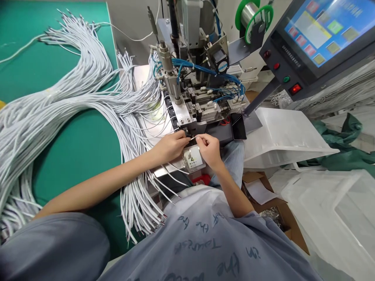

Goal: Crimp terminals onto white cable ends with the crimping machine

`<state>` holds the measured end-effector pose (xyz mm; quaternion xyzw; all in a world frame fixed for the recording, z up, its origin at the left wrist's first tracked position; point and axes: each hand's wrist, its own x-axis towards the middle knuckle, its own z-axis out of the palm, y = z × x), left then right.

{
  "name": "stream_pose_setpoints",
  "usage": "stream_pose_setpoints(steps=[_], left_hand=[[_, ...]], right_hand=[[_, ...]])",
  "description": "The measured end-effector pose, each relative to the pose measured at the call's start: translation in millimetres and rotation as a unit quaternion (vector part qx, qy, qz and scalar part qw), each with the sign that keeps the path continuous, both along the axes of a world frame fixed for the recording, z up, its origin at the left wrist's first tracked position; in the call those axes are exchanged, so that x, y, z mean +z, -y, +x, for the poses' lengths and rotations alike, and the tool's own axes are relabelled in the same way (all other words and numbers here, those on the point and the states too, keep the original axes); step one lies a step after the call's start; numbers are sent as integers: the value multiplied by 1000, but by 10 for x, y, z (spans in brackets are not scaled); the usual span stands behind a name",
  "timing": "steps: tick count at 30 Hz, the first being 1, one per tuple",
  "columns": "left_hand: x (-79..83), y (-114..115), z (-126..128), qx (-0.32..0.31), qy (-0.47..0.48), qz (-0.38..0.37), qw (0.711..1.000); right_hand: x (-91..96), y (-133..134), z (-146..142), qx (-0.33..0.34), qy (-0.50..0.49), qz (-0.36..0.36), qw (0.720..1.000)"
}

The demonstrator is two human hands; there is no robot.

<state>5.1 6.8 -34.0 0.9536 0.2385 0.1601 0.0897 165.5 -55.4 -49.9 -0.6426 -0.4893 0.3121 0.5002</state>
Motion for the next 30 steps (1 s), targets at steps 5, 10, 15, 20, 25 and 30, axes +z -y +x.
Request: stream_pose_setpoints(steps=[5, 10, 15, 20, 25, 30], left_hand=[[-5, -33, 20, 22, -93, 11, 995], [-26, -38, 16, 21, -94, 1, 995], [-51, -46, 9, 12, -84, 4, 996], [-22, -53, 10, -11, -104, 35, 994], [-2, -57, 15, -17, -112, 46, 992], [-15, -55, 11, -18, -119, 46, 992]], right_hand=[[-140, -151, 148, 36, -64, -52, 996], [-180, -248, 113, 50, -131, -80, 987], [-197, -282, 87, 58, -163, -101, 980], [-207, -284, 83, 55, -160, -98, 981], [-211, -267, 95, 64, -164, -104, 979], [-203, -259, 109, 64, -155, -111, 980]])
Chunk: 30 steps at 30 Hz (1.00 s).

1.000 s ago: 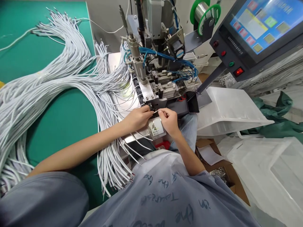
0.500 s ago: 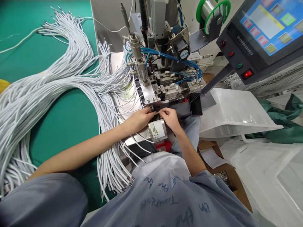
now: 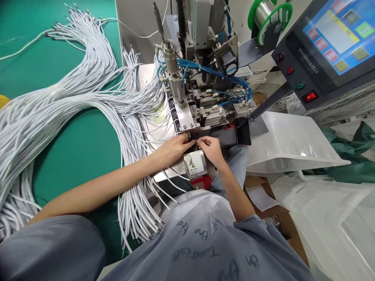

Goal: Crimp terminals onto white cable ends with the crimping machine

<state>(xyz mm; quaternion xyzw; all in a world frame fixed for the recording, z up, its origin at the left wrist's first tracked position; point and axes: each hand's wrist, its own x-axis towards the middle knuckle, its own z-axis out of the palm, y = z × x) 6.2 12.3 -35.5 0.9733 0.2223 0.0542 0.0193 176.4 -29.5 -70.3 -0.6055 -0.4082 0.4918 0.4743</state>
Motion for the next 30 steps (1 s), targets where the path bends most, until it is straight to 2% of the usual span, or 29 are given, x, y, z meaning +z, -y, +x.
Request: stream_pose_setpoints(steps=[12, 20, 25, 30], left_hand=[[-15, -1, 2, -3, 8, 14, 1000], [-1, 1, 7, -3, -14, 40, 999], [40, 35, 14, 3, -37, 61, 997], [202, 74, 0, 42, -95, 31, 994]], right_hand=[[-14, -58, 8, 18, -49, -35, 998], [-20, -76, -5, 5, -44, -18, 999], [-67, -105, 21, 55, -24, -23, 998], [-155, -124, 24, 105, 35, 32, 993]])
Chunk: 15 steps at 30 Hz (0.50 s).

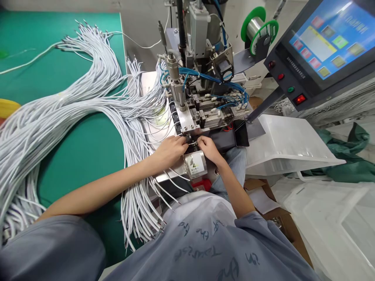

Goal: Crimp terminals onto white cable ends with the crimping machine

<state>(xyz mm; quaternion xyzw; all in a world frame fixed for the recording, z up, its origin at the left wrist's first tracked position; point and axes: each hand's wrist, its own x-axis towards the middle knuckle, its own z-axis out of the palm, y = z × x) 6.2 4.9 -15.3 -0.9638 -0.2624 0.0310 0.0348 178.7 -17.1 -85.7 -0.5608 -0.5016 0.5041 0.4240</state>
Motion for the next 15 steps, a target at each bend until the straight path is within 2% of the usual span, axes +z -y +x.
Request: stream_pose_setpoints(steps=[4, 7, 10, 11, 15], left_hand=[[155, 48, -25, 55, -54, -43, 996], [208, 79, -36, 70, -65, -50, 994], [197, 70, -46, 106, -62, -36, 992], [184, 59, -51, 123, -58, -30, 990], [144, 28, -67, 160, -40, -21, 986]], right_hand=[[9, -13, 29, -12, 67, 41, 997], [115, 116, 48, -105, 135, 81, 982], [283, 439, -43, -175, 212, 131, 952], [337, 572, -111, -164, 258, 146, 941], [431, 1015, -493, 5, 413, 185, 892]])
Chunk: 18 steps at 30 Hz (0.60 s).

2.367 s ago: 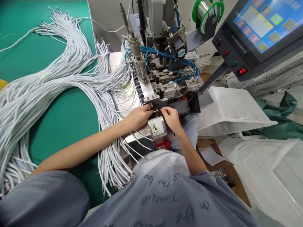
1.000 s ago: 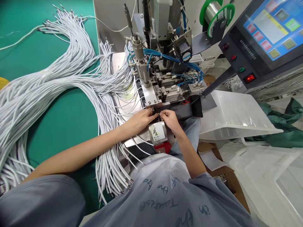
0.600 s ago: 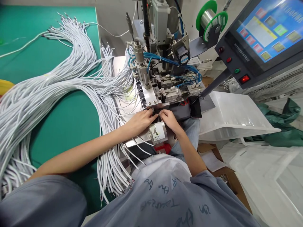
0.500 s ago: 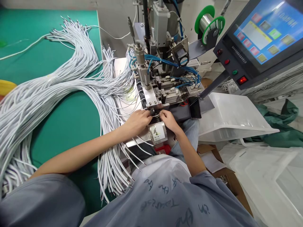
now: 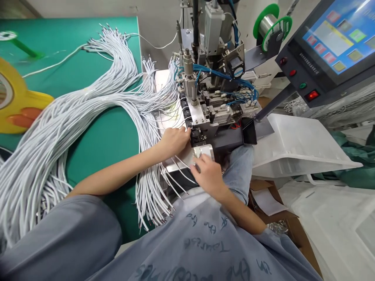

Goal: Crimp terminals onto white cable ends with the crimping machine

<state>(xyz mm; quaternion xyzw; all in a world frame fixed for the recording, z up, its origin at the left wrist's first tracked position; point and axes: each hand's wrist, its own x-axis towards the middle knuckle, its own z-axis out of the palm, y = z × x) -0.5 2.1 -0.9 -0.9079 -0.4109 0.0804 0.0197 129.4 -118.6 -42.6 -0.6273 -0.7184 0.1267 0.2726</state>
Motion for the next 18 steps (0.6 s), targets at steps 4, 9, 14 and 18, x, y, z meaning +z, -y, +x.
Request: stream_pose_setpoints(steps=[4, 9, 14, 18], left_hand=[[37, 105, 25, -68, 91, -17, 993], [55, 274, 50, -202, 315, -83, 924], [-88, 172, 35, -161, 411, -123, 889], [-138, 67, 46, -164, 491, -118, 847]], right_hand=[[-54, 107, -210, 53, 104, -33, 993], [44, -100, 37, 8, -25, 5, 1000], [190, -411, 362, -55, -366, -30, 929], [183, -518, 373, -68, -541, -34, 838]])
